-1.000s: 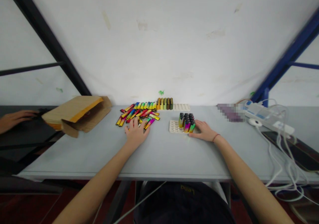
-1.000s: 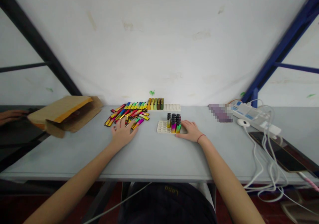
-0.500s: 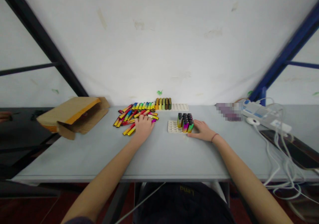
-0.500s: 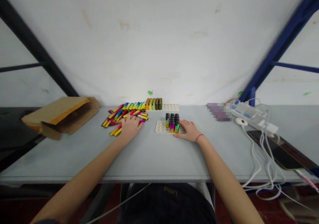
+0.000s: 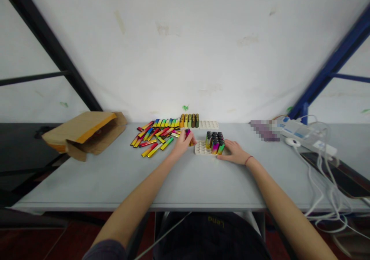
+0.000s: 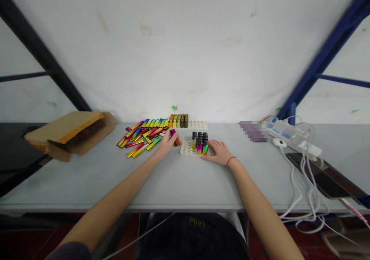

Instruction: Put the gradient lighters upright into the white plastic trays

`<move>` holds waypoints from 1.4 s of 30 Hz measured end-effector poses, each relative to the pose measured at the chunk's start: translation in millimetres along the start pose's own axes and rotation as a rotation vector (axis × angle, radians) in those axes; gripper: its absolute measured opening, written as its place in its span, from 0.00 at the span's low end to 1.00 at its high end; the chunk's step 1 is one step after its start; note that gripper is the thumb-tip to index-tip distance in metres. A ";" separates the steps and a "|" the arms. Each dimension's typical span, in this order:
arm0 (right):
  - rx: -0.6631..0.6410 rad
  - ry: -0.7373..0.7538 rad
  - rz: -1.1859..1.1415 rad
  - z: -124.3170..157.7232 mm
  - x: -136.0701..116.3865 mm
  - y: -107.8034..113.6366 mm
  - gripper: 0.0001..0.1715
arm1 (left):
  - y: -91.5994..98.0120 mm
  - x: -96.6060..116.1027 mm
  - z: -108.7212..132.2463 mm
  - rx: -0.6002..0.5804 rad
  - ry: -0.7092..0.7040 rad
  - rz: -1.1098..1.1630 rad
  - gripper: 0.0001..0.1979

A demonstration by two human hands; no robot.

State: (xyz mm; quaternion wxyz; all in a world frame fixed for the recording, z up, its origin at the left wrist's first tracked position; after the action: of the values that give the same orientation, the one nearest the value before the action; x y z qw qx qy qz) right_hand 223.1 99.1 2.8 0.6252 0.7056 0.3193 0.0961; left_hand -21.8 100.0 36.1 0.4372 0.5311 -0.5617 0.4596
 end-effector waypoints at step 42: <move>0.002 0.024 -0.017 -0.2 0.5 1.0 0.40 | -3.7 -8.0 20.7 -0.003 0.139 0.056 0.14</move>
State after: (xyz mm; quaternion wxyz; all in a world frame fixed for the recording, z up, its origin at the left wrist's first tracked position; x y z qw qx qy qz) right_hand 223.8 99.5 3.6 0.6215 0.7023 0.3328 0.0991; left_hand -17.7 81.2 24.4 0.4631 0.4813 -0.5451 0.5067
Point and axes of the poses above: each hand's wrist, its own z-axis away from the middle knuckle, its own y-axis out of the back of the hand, x = y × z, the point moved 7 cm from there along -z, towards the middle knuckle, and after that the axes turned 3 degrees about z, right-handed, at the moved point
